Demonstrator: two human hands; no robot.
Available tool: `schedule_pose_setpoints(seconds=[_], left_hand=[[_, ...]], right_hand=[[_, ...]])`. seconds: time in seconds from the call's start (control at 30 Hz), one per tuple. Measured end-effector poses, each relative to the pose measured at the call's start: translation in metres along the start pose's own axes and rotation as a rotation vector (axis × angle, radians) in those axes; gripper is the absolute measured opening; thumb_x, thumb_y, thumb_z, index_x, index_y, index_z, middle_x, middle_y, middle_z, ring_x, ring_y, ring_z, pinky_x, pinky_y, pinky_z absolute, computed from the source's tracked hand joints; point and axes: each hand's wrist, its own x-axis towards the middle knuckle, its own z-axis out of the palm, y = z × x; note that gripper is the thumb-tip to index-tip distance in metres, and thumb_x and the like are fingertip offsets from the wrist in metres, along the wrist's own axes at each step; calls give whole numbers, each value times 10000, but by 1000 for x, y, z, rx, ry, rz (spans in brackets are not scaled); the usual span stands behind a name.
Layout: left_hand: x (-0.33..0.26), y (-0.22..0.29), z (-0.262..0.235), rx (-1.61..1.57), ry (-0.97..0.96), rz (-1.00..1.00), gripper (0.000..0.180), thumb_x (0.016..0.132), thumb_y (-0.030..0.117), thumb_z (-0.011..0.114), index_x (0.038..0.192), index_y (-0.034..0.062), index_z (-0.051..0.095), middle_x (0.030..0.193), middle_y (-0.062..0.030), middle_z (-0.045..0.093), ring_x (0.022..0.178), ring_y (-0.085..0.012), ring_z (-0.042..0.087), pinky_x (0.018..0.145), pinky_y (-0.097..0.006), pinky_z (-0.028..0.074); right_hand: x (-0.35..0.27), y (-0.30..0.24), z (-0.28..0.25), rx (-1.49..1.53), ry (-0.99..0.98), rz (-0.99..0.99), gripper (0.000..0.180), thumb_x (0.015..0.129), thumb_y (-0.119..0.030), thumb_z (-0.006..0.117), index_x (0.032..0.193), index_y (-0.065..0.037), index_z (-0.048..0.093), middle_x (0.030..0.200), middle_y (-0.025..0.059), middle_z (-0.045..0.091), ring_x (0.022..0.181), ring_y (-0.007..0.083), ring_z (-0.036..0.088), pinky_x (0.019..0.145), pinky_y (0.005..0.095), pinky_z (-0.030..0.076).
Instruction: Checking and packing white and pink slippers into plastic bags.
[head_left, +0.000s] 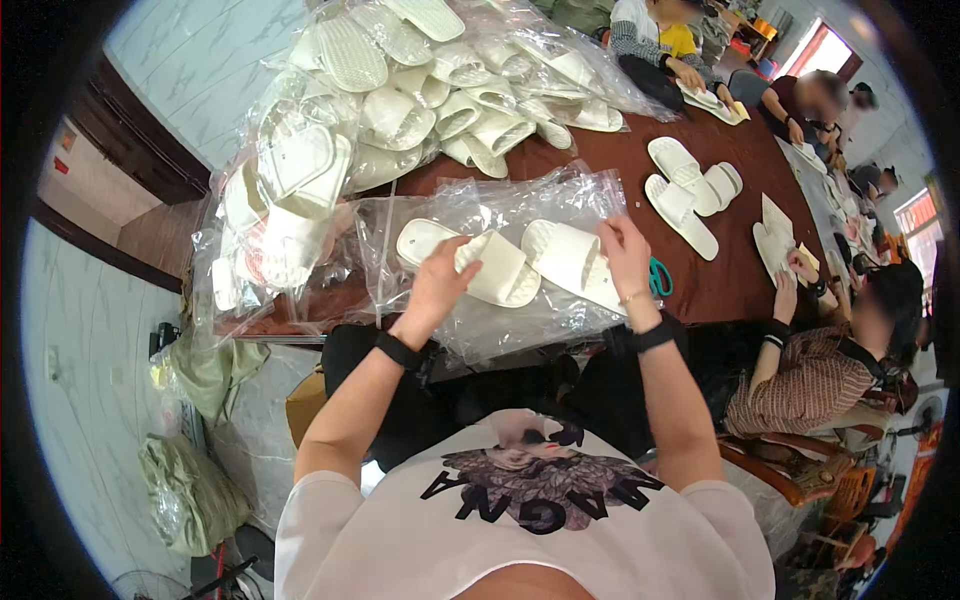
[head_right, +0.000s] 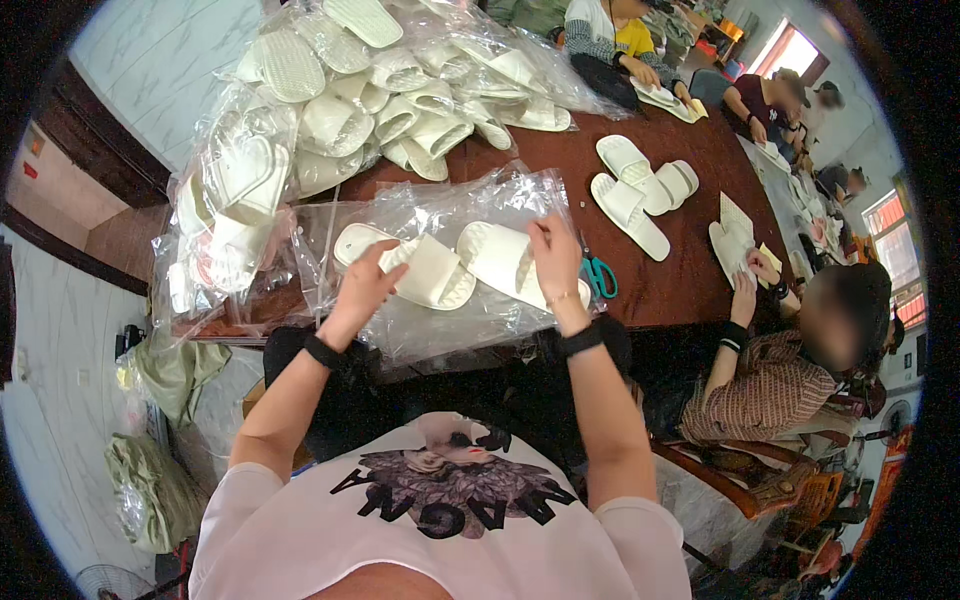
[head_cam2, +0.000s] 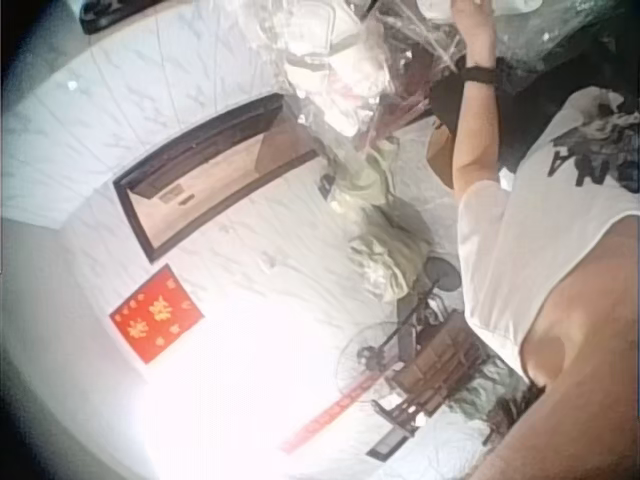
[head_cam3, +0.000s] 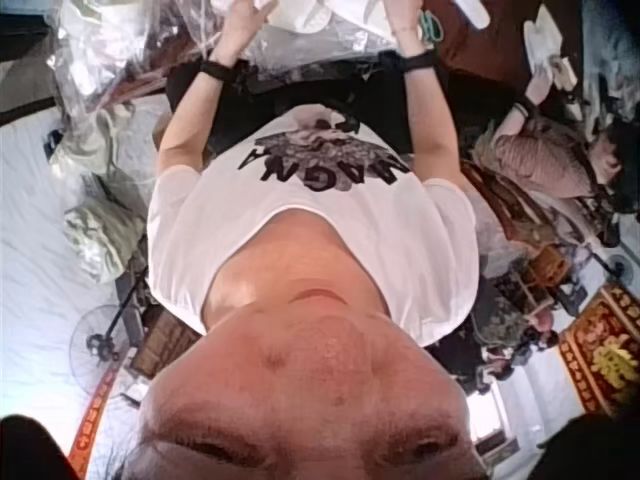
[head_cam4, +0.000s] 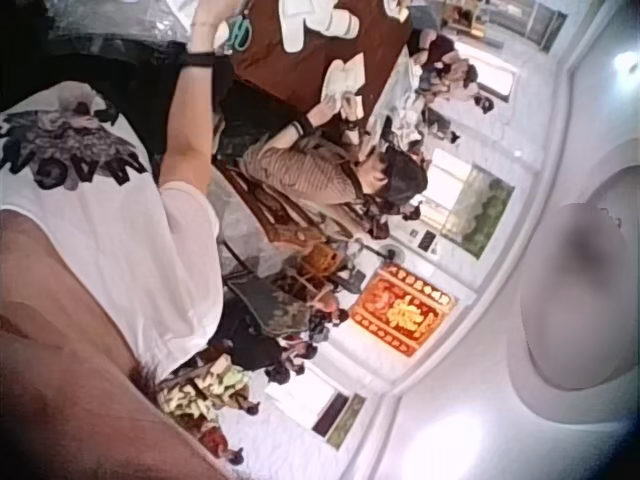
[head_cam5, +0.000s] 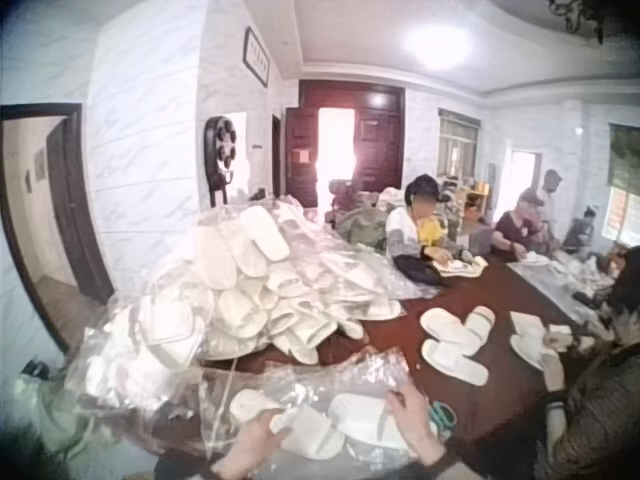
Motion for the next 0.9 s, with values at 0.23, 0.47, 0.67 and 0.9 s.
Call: schedule_pose_setpoints(seconds=[0.23,0.47,0.67,0.9], left_hand=[[3,19,30,-172,-78,-221,422,895,241,618,1230,3,520,985,-191,682,583,-219,671,650,-342,520],[11,47,-26,82,15,21,204,897,255,611,1053,126,635,911,-132,689,750,-253,676,672,-377,501],[36,67,-56,210,-357,278,168,884,215,640,976,75,638,850,-76,617,734,-261,622,659,-338,472],[61,34,0,216,-352,483,130,873,158,630,975,78,631,942,-87,611,840,-307,614,713,-374,482]], right_hand=[[-34,17,16,679,-213,534,301,864,-189,655,1090,-2,588,830,71,613,568,163,626,476,280,507],[-27,-1,-35,178,-314,95,216,870,-103,588,1054,12,594,832,80,636,493,129,597,425,265,467],[-51,-9,-48,-210,-398,-283,161,851,-141,588,978,-45,611,919,146,662,829,315,645,728,385,503],[-82,-1,15,-65,-317,-180,140,857,-126,569,979,-57,572,903,130,634,822,318,635,715,404,497]])
